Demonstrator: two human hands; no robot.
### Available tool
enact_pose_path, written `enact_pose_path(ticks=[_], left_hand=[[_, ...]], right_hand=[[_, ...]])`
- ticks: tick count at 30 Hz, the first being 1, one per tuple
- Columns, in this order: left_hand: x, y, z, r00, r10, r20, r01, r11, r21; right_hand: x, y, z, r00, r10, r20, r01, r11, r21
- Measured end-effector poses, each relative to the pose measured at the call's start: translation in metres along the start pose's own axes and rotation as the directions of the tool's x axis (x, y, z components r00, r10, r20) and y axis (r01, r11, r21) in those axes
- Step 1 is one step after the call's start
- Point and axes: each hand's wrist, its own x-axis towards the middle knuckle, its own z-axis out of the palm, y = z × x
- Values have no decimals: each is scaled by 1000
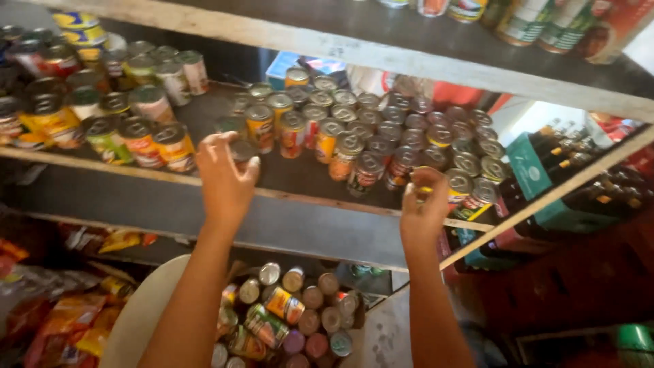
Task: Organize and stock various canned food products on shelves in a grocery store.
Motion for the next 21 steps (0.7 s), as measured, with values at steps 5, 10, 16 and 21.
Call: enact_pose_path(ticks=[5, 10, 16, 21], left_hand=[[-11, -40, 19, 937, -199, 288, 236, 966, -102], [-15, -8, 31, 938, -233, 256, 270, 956, -120], [-19, 30, 52, 883, -162, 440, 282, 934, -221], [2, -22, 63, 759, -127, 639, 507, 730, -457]], right_hand=[[-7, -25, 36, 973, 81, 217, -56, 991, -119], [-13, -13, 63, 971, -63, 229, 110, 974, -198], [-28, 28, 84, 976, -135, 169, 180, 939, -292], [-27, 25, 92, 982, -130, 135, 172, 911, -375]])
